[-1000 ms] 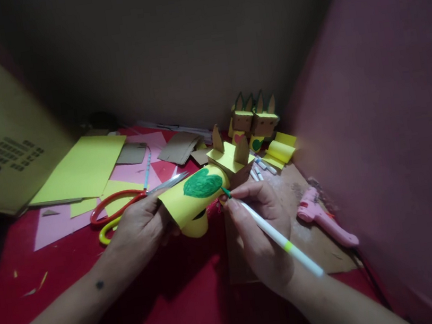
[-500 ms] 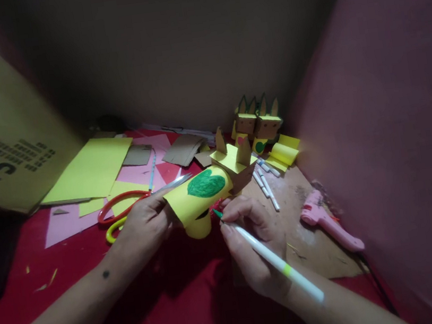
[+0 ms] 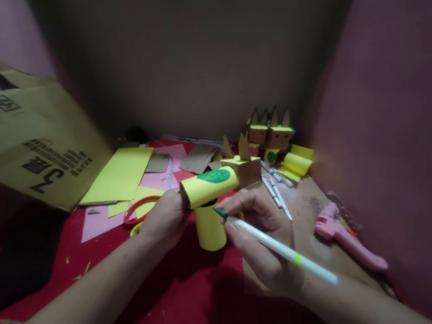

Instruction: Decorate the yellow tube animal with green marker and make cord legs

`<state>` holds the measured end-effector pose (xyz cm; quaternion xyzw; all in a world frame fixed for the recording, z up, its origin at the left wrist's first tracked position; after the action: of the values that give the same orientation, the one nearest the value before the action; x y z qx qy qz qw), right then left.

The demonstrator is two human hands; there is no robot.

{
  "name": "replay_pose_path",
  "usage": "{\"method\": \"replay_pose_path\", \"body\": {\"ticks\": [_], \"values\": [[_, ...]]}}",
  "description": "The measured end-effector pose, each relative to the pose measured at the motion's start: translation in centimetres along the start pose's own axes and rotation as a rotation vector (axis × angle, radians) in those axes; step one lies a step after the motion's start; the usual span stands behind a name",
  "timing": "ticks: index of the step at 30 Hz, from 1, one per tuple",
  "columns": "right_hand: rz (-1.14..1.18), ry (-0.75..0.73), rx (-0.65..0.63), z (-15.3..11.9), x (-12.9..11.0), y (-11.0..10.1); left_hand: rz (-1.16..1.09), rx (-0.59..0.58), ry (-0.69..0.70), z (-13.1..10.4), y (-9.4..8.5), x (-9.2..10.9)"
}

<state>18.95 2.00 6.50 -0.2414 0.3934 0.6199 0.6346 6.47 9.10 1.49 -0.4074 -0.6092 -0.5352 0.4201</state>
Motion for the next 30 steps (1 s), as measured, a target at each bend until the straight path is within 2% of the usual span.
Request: {"method": "replay_pose_path", "body": {"ticks": [3,8,14,17,22,30], "values": [[-0.02,-0.002,0.002,0.2,0.3,0.2,-0.073,-0.034,-0.057,-0.1,0.5,-1.1],[-0.052,-0.037,-0.054,-0.1,0.9,0.9,-0.272,-0.055,-0.233,-0.7,0.8,-3.3],[-0.137,-0.286,-0.032,-0.8,-0.3,1.3,-0.353,-0.052,-0.213,-0.9,0.4,-3.4],[-0.151,-0.344,-0.041,-1.3,-0.6,1.6,-0.382,-0.07,-0.216,-1.0,0.3,-3.8],[-0.197,-0.361,-0.047,-1.6,-0.7,1.5,-0.385,-0.11,-0.214,-1.2,0.4,-4.2],[-0.231,-0.292,-0.043,-1.2,0.3,0.7,-0.279,-0.135,-0.13,-1.9,0.4,-3.4]]}}
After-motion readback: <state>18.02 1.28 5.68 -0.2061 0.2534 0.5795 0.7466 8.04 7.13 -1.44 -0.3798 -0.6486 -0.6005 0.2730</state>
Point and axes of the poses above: each hand's wrist, its own z-axis towards the middle knuckle, its own y-axis out of the palm, x = y × z, the point moved 10 cm from there along z, towards the middle knuckle, and after that the axes turned 15 degrees about x, right-handed, at the moved point
